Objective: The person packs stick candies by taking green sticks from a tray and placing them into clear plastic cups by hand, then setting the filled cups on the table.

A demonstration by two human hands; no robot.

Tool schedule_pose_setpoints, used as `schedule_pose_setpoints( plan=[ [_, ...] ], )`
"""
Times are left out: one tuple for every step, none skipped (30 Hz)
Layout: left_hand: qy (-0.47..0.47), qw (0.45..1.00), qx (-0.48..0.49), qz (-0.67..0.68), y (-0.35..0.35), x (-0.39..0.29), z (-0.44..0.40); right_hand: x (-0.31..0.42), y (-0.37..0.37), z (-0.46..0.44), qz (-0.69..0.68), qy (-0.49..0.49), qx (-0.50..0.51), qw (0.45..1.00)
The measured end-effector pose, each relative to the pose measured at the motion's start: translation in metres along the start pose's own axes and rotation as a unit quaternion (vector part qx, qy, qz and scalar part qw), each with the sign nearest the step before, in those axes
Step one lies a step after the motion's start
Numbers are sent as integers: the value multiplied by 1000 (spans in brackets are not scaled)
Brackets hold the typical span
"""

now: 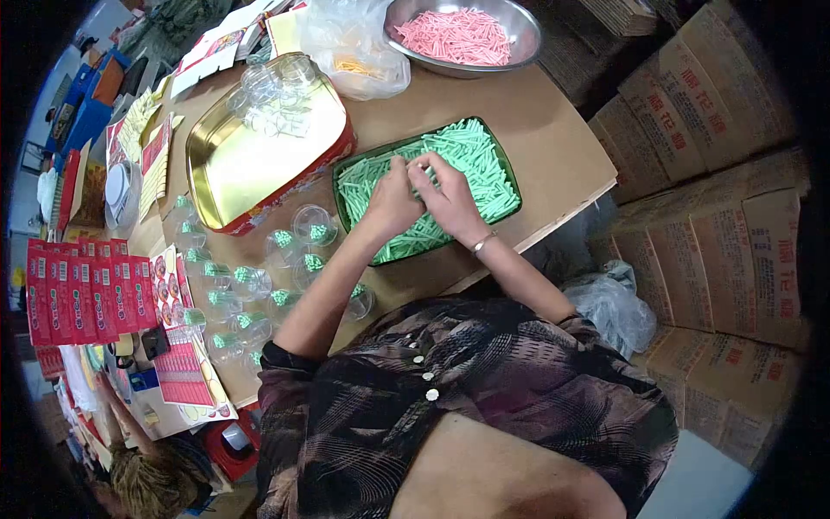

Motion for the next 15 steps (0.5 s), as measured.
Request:
schedule_pose_setpoints(
  plan=[
    [-6,1000,6,-18,2,0,-1,0,1,1,-6,-20,18,1000],
    [-6,1000,8,-16,2,-1,1,-3,0,3,-5,-18,19,1000],
    [20,1000,1,22,1,-5,4,-9,-1,5,-6,3,8,1000],
    [47,997,-7,61,-1,-9,8,-14,-2,6,-7,24,-3,1000],
    [74,992,-16,99,-3,-13,11,-19,-2,6,-9,45,-14,999],
    [100,985,-26,137,-5,-15,14,-23,-4,6,-10,64,-24,998],
    [100,985,-26,137,-5,-13,14,-23,-6,4,-11,64,-24,998],
    [134,983,-66,107,-7,-10,15,-25,-13,2,-30,80,-59,995],
    [167,977,-107,78,-9,-7,15,-27,-21,0,-50,96,-93,990],
    [198,968,-147,48,-11,-5,16,-29,-28,-1,-70,112,-127,983],
    [228,956,-185,18,-11,-3,19,-30,-31,-2,-90,129,-161,974],
    [227,956,-185,16,-12,-8,23,-28,-28,-2,-92,130,-160,974],
    [177,964,-173,96,-11,-13,26,-22,-22,-2,-96,107,-165,976],
    [127,963,-160,176,-9,-23,30,-15,-16,-2,-100,83,-169,977],
    [76,953,-147,254,-6,-31,32,-9,-11,-2,-105,57,-173,978]
  ],
)
Point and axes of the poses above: each hand's wrist, its own z-axis away from the middle knuckle, its own y-axis out of the palm, x = y × z, the point moved 4 cm from there along -z, towards the middle knuckle, and after that the axes turned 12 degrees about -y, right-handed, at the moved point
